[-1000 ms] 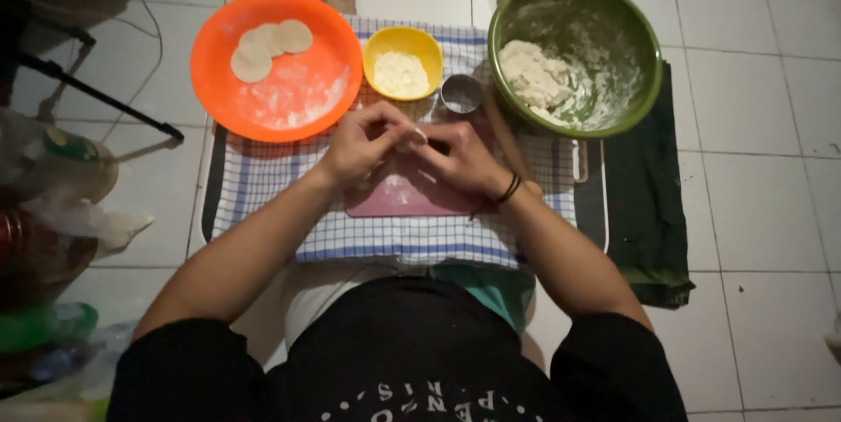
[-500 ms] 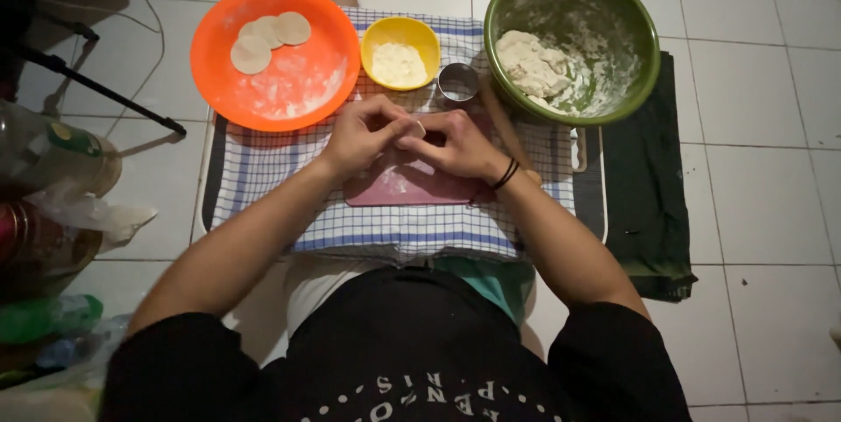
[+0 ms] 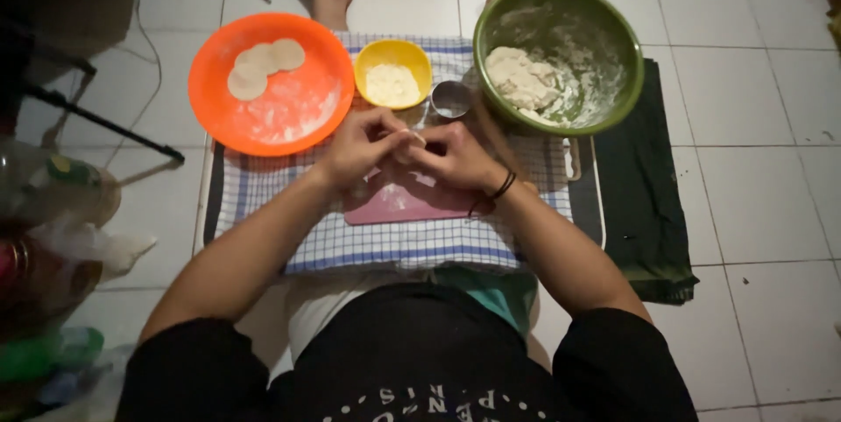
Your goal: Folding and sealing a dumpling by hand using dough skins and filling.
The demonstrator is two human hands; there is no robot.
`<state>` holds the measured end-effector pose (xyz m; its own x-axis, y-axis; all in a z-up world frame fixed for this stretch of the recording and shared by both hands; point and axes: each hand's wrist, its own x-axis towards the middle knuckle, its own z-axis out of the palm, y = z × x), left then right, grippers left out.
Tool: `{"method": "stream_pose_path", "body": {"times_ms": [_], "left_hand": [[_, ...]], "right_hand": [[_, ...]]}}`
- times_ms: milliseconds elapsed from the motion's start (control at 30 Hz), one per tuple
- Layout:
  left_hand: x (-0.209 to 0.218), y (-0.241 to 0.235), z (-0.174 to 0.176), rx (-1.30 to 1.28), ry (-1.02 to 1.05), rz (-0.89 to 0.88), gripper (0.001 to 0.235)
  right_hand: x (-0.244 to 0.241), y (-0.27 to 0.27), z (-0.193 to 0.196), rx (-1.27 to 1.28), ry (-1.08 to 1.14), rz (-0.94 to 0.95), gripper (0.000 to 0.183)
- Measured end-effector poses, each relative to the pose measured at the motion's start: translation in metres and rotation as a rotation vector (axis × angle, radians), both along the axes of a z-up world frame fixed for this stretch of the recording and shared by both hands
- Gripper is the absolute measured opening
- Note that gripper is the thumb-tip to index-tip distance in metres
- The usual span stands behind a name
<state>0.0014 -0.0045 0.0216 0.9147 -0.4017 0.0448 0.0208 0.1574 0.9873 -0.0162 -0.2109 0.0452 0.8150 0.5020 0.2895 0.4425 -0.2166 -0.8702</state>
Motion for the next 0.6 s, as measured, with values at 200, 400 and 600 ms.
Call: {"method": "stream_pose_path", "body": {"times_ms": [200,400,600], "left_hand": [[0.009,-0.002,-0.022,0.088,-0.245,0.064,0.010],[0.007,-0.007,-0.023,0.056,-0.279,0.164,0.022],[0.003,-0.001,-0.013,0.002,-0.203,0.185,0.018]], "right_hand": [[0.002,0.001,-0.005,-0.053,-0.015,-0.049,0.023],[0.007,0.000,-0.016,-0.062,-0.028,-0.076,0.025],[0.008,0.000,-0.014,-0.034,0.009,-0.035,0.020]]}}
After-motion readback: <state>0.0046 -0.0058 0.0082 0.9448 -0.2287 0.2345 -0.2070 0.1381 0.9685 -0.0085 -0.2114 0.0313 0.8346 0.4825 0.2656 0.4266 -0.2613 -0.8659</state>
